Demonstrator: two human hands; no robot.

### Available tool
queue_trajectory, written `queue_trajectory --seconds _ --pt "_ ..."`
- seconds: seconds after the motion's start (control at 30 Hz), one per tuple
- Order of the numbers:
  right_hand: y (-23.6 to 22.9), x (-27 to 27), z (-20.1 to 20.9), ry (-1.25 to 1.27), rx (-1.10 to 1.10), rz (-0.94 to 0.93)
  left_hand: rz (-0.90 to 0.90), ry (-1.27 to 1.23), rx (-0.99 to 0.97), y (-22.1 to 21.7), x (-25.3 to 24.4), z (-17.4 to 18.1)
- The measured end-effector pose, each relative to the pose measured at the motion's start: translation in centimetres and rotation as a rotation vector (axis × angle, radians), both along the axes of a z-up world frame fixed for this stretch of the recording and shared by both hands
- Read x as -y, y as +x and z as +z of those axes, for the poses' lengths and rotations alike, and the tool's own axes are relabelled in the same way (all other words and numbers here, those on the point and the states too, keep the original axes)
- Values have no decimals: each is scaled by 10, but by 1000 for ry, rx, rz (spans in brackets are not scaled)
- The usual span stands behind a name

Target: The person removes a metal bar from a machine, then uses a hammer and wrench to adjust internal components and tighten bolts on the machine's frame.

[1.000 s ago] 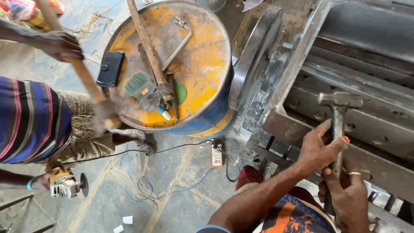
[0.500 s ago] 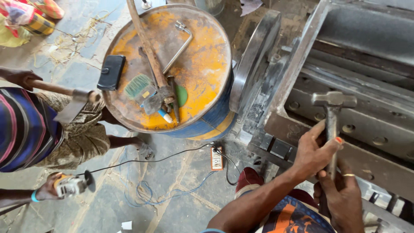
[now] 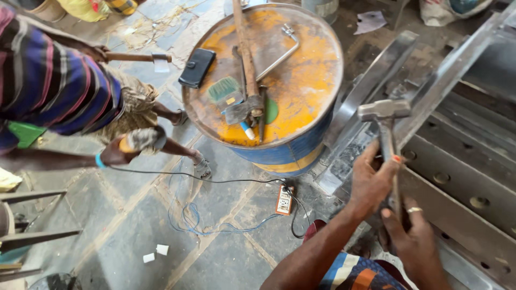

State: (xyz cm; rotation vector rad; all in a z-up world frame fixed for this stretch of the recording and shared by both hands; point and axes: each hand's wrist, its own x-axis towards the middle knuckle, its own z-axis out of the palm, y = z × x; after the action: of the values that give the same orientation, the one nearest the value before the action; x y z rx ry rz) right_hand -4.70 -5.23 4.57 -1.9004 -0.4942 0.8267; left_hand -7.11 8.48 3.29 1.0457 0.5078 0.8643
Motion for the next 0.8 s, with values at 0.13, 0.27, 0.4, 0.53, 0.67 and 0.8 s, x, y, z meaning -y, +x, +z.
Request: queue_trajectory --seconds 0.13,0.27,0.4,0.53,0.67,0.8 --pt "-3 -32 4 -112 5 83 79 -52 -97 -6 -25 -6" --pt "-1 -66 5 -154 79 160 169 -59 -149 -5 -51 -31" --pt "-3 -100 -3 -3 -91 221 261 -75 -131 -4 -90 -64" --pt "0 -144 -21 66 -169 283 316 -15 -243 -10 -128 -84" --pt "5 -185 -42 91 -195 279 261 -116 -374 -23 -151 -88" --pt "9 -216 -60 67 -157 269 382 27 -503 -31 -156 -83"
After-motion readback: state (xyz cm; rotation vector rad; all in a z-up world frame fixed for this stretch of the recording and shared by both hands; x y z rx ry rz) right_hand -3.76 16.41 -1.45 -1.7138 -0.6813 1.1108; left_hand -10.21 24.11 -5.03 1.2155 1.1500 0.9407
